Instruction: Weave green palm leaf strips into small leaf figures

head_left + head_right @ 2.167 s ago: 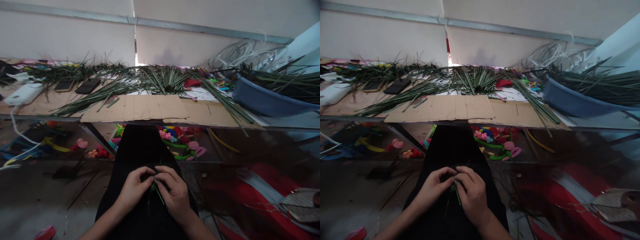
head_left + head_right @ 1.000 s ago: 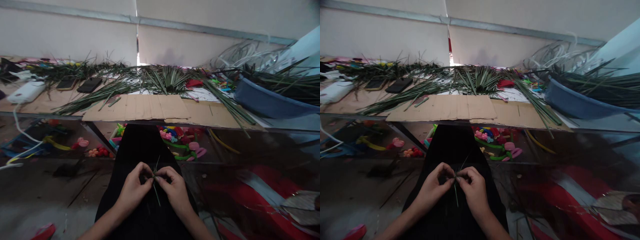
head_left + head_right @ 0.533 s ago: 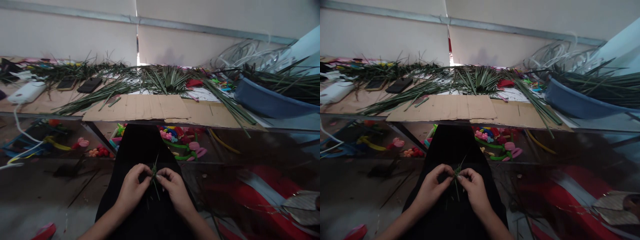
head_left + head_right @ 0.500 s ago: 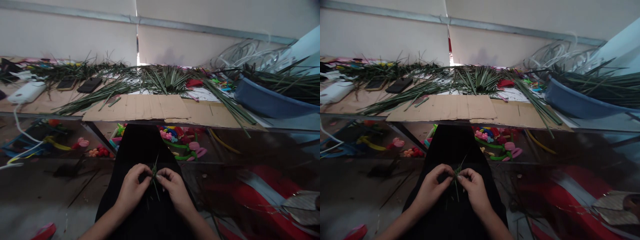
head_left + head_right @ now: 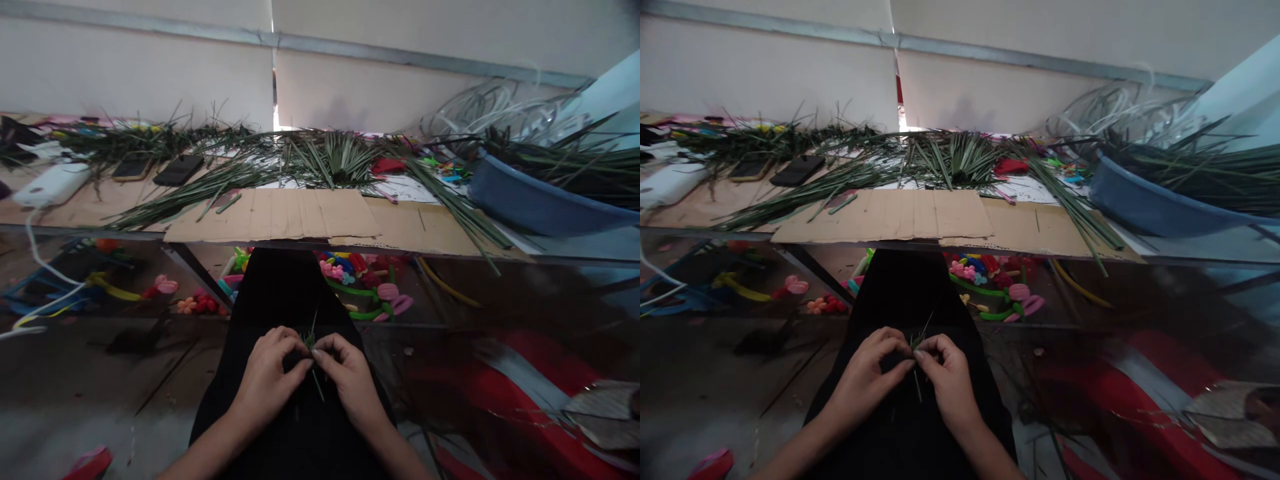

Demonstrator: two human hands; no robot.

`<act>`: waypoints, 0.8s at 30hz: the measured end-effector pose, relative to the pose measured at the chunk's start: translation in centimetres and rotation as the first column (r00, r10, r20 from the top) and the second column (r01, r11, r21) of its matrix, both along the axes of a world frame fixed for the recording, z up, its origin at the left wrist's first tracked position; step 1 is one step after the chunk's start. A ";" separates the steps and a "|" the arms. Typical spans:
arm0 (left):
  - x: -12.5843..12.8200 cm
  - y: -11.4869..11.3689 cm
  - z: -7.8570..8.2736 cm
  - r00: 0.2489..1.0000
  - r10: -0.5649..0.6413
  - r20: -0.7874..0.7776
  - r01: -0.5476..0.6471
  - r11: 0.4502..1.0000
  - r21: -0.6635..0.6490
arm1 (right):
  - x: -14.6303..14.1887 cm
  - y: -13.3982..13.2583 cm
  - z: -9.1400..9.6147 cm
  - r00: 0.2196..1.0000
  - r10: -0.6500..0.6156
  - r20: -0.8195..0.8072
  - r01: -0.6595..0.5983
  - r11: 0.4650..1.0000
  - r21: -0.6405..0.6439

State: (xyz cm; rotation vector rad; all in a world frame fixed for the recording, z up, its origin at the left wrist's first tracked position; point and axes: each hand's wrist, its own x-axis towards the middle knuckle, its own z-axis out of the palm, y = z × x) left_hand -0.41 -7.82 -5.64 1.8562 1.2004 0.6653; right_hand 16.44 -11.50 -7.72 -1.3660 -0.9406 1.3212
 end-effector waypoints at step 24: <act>-1.7 0.7 -0.4 0.941 0.155 0.300 -0.044 0.937 -0.347 | 0.6 0.0 0.5 0.950 -0.032 0.311 -0.025 0.984 0.179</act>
